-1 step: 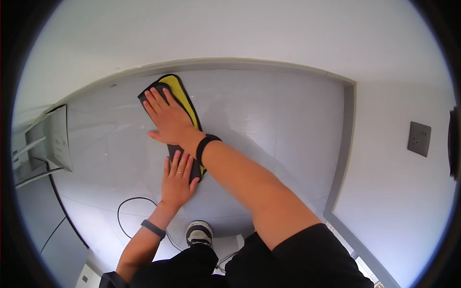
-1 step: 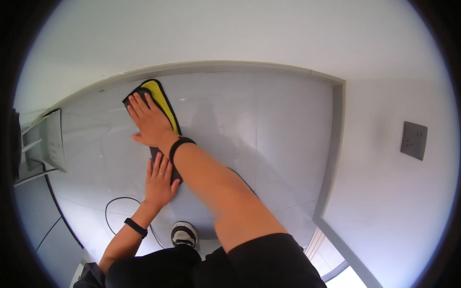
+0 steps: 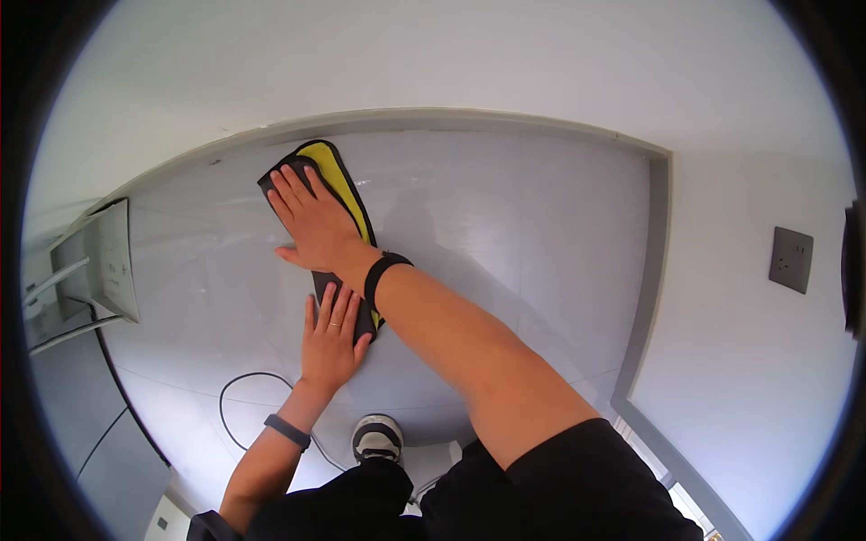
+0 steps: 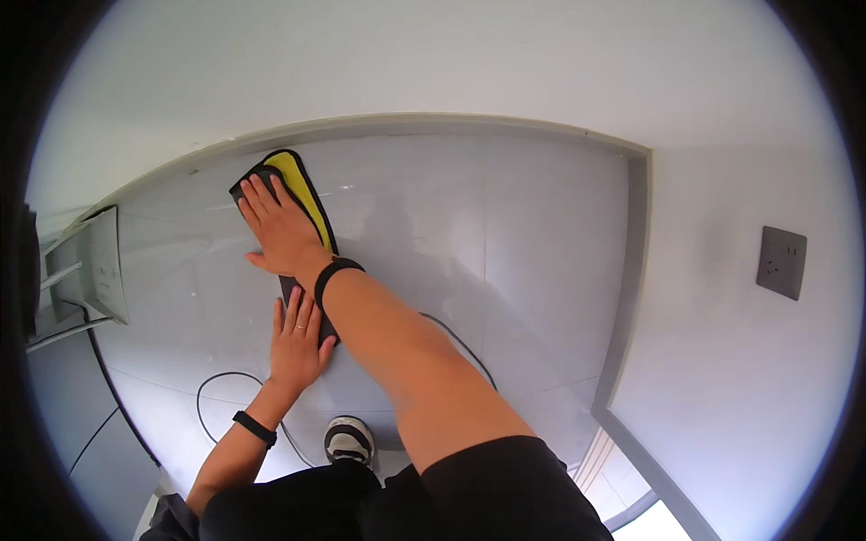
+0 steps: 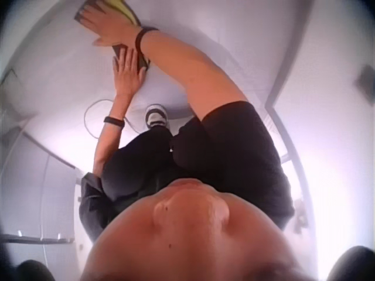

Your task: Scraping and wiping a floor with a scraper and cloth.

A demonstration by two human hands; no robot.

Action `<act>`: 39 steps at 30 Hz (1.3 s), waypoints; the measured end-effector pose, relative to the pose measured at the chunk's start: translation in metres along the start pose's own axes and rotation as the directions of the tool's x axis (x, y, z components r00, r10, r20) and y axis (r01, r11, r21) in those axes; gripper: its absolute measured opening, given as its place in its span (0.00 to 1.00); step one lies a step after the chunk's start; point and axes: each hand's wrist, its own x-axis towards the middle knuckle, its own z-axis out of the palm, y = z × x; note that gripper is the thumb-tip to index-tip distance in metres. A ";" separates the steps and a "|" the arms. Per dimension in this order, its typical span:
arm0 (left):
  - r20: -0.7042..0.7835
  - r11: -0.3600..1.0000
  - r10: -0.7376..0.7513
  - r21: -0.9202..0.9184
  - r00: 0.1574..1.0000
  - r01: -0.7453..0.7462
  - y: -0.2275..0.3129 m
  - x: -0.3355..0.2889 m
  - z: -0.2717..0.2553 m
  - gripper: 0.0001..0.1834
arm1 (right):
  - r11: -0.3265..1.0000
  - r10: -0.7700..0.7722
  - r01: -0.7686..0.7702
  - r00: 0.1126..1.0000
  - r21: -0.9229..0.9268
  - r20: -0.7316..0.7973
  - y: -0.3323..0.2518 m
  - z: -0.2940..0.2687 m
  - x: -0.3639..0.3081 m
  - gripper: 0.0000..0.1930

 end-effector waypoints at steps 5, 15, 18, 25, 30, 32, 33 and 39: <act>-0.051 1.000 -0.020 0.015 0.998 0.021 0.015 0.009 -0.001 0.42 | 0.997 0.013 -0.013 1.000 0.080 -0.005 0.002 0.007 0.002 0.45; 0.009 0.907 0.411 -0.103 0.911 -0.408 0.121 0.061 0.013 0.40 | 0.903 0.429 -0.429 0.898 0.028 -0.100 0.104 -0.058 -0.193 0.42; -0.024 0.836 0.535 -0.130 0.845 -0.533 0.156 0.087 0.032 0.42 | 0.817 0.553 -0.566 0.823 -0.105 -0.133 0.133 -0.075 -0.254 0.41; -0.067 0.796 0.591 -0.112 0.804 -0.595 0.157 0.099 0.038 0.41 | 0.718 0.644 -0.658 0.751 -0.226 -0.144 0.140 -0.072 -0.275 0.40; -0.094 0.856 0.459 -0.219 0.884 -0.468 0.112 0.075 0.035 0.41 | 0.727 0.635 -0.654 0.756 -0.210 -0.158 0.113 -0.056 -0.217 0.44; -0.064 0.888 0.401 -0.218 0.914 -0.405 0.086 0.062 0.026 0.41 | 0.796 0.570 -0.581 0.814 -0.167 -0.116 0.096 -0.047 -0.175 0.45; -0.037 0.916 0.339 -0.215 0.940 -0.339 0.071 0.053 0.022 0.41 | 0.830 0.532 -0.540 0.842 -0.140 -0.092 0.085 -0.042 -0.151 0.45; -0.031 1.000 0.024 0.003 0.999 -0.024 0.000 0.004 -0.008 0.41 | 0.927 0.371 -0.371 0.929 -0.055 -0.007 0.019 -0.011 -0.035 0.44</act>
